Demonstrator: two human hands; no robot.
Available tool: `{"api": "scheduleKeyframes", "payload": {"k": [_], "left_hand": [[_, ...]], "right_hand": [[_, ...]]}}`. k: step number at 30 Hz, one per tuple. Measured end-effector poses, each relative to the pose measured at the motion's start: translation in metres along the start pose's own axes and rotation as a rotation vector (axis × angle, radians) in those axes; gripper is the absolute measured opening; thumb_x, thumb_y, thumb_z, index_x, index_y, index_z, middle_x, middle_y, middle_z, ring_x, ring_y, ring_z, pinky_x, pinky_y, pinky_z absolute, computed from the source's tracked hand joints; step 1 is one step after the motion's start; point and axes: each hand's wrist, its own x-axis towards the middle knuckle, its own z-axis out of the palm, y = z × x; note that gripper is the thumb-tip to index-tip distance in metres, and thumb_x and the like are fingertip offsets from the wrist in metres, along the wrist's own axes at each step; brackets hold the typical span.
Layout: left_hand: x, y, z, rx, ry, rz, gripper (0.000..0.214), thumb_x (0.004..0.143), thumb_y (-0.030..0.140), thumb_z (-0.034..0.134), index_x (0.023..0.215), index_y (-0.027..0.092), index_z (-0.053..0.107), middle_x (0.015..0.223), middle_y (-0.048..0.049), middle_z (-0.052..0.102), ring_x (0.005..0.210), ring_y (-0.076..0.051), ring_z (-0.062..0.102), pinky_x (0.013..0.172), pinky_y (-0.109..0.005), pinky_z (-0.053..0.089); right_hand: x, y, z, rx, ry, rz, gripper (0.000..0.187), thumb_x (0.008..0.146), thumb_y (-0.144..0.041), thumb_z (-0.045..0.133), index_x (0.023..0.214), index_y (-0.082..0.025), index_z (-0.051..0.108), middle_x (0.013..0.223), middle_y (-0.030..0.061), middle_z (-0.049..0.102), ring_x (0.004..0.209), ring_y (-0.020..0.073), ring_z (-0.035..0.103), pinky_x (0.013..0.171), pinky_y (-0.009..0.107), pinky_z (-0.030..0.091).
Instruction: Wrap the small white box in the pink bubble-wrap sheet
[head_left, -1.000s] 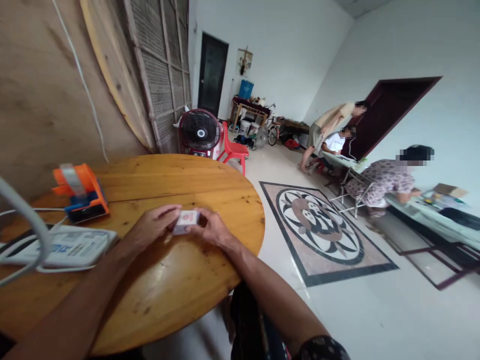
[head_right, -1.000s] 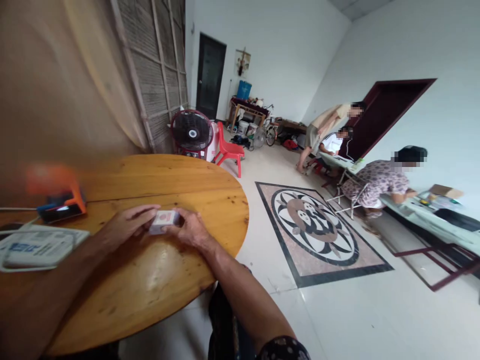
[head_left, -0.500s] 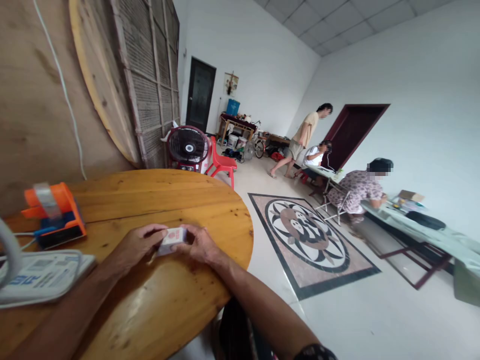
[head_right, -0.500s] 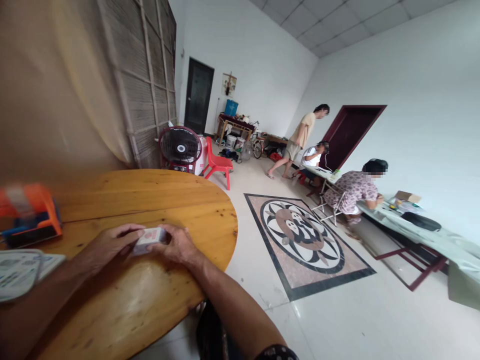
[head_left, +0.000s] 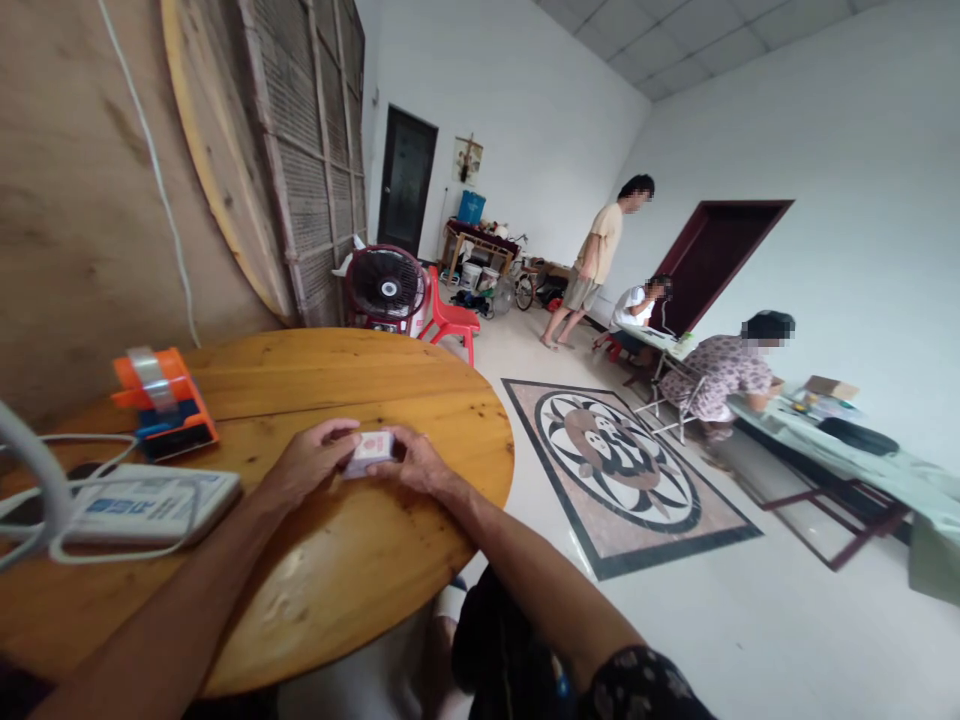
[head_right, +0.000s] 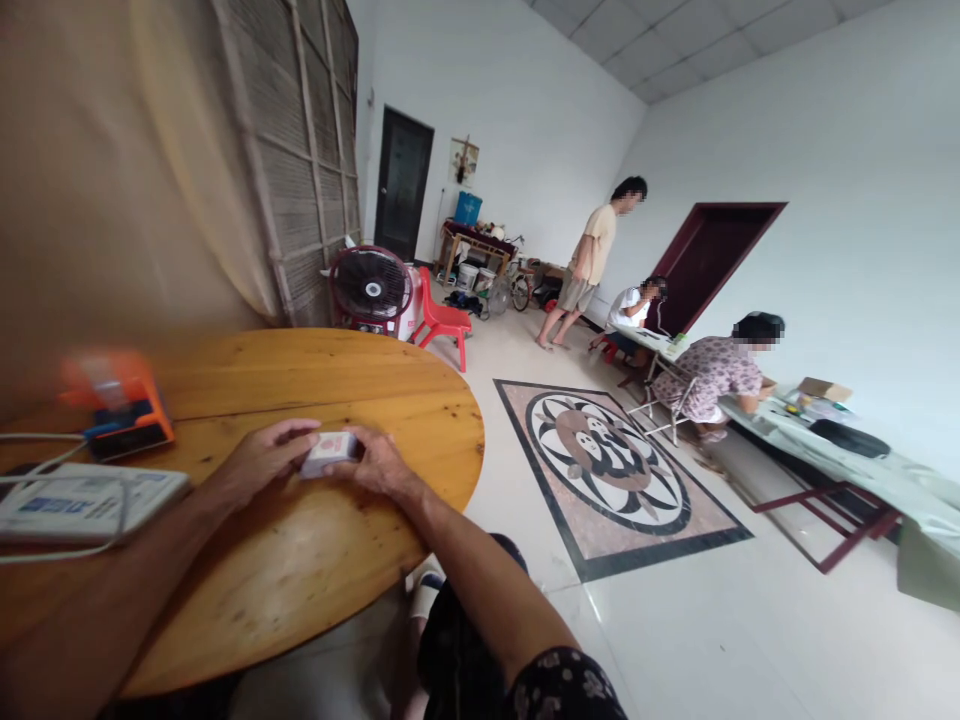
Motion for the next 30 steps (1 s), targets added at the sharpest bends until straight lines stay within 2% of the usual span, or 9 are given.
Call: {"api": "scheduleKeyframes", "payload": {"k": [5, 7, 10, 13, 17, 21, 25, 27, 30], "left_hand": [[0.006, -0.011, 0.002, -0.054, 0.038, 0.063, 0.037, 0.078, 0.048, 0.056, 0.091, 0.014, 0.064, 0.056, 0.0035, 0.053, 0.044, -0.009, 0.043, 0.040, -0.019, 0.031], [0.012, -0.018, 0.004, -0.127, 0.098, 0.046, 0.032, 0.080, 0.045, 0.054, 0.086, 0.014, 0.062, 0.062, 0.0014, 0.056, 0.044, -0.009, 0.045, 0.039, -0.018, 0.031], [0.019, -0.026, 0.006, -0.136, 0.195, -0.006, 0.033, 0.085, 0.042, 0.047, 0.095, 0.014, 0.060, 0.082, -0.0045, 0.064, 0.048, -0.009, 0.052, 0.038, -0.018, 0.032], [0.022, -0.029, 0.007, -0.118, 0.261, -0.008, 0.031, 0.087, 0.041, 0.046, 0.092, 0.013, 0.059, 0.081, -0.0053, 0.063, 0.045, -0.008, 0.050, 0.037, -0.019, 0.031], [0.020, -0.030, 0.009, -0.074, 0.310, 0.018, 0.032, 0.090, 0.042, 0.043, 0.092, 0.014, 0.059, 0.070, -0.0025, 0.059, 0.044, -0.009, 0.048, 0.039, -0.020, 0.032], [0.013, -0.024, 0.014, -0.018, 0.326, 0.011, 0.032, 0.092, 0.038, 0.042, 0.102, 0.012, 0.057, 0.072, -0.0032, 0.060, 0.048, -0.012, 0.052, 0.047, -0.024, 0.040], [-0.024, -0.015, 0.024, 0.064, 0.358, 0.040, 0.035, 0.089, 0.029, 0.048, 0.121, 0.013, 0.051, 0.090, -0.0072, 0.062, 0.074, -0.016, 0.061, 0.074, -0.032, 0.050], [-0.064, -0.011, 0.029, 0.122, 0.372, 0.100, 0.037, 0.088, 0.028, 0.052, 0.122, 0.015, 0.052, 0.108, -0.0096, 0.060, 0.098, -0.019, 0.059, 0.093, -0.036, 0.046], [-0.145, -0.014, 0.038, 0.356, 0.406, 0.264, 0.031, 0.091, 0.030, 0.047, 0.119, 0.017, 0.055, 0.117, -0.0106, 0.057, 0.110, -0.022, 0.054, 0.100, -0.041, 0.043]], "right_hand": [[0.005, 0.011, 0.006, 0.224, 0.013, -0.041, 0.057, 0.063, -0.043, 0.079, 0.111, -0.020, 0.058, 0.102, 0.0033, 0.067, 0.095, 0.0213, 0.063, 0.091, 0.037, 0.049], [0.008, 0.014, 0.007, 0.307, 0.034, -0.050, 0.058, 0.065, -0.040, 0.078, 0.114, -0.021, 0.055, 0.105, 0.0041, 0.067, 0.096, 0.0211, 0.063, 0.092, 0.037, 0.049], [0.011, 0.016, 0.007, 0.264, 0.071, -0.055, 0.056, 0.067, -0.037, 0.076, 0.116, -0.021, 0.055, 0.108, 0.0057, 0.067, 0.099, 0.0220, 0.064, 0.095, 0.040, 0.048], [0.012, 0.015, 0.006, 0.119, 0.069, -0.049, 0.057, 0.068, -0.033, 0.075, 0.121, -0.022, 0.055, 0.113, 0.0069, 0.066, 0.105, 0.0245, 0.062, 0.099, 0.044, 0.046], [0.010, 0.012, 0.005, -0.014, 0.084, -0.023, 0.076, 0.066, -0.028, 0.075, 0.136, -0.021, 0.046, 0.128, 0.0104, 0.059, 0.119, 0.0275, 0.056, 0.106, 0.047, 0.040], [0.011, 0.015, 0.005, 0.119, 0.086, -0.017, 0.096, 0.064, -0.031, 0.075, 0.147, -0.017, 0.028, 0.148, 0.0160, 0.040, 0.135, 0.0267, 0.042, 0.112, 0.042, 0.034], [0.015, 0.022, 0.008, 0.239, 0.096, -0.008, 0.101, 0.062, -0.035, 0.077, 0.147, -0.018, 0.026, 0.150, 0.0167, 0.037, 0.137, 0.0269, 0.039, 0.113, 0.043, 0.032], [0.016, 0.024, 0.009, 0.254, 0.102, -0.022, 0.100, 0.061, -0.036, 0.077, 0.146, -0.018, 0.027, 0.147, 0.0171, 0.041, 0.135, 0.0273, 0.043, 0.112, 0.043, 0.034], [0.016, 0.024, 0.008, 0.233, 0.096, -0.026, 0.092, 0.062, -0.033, 0.076, 0.143, -0.016, 0.034, 0.137, 0.0162, 0.052, 0.124, 0.0269, 0.054, 0.107, 0.043, 0.040]]}}
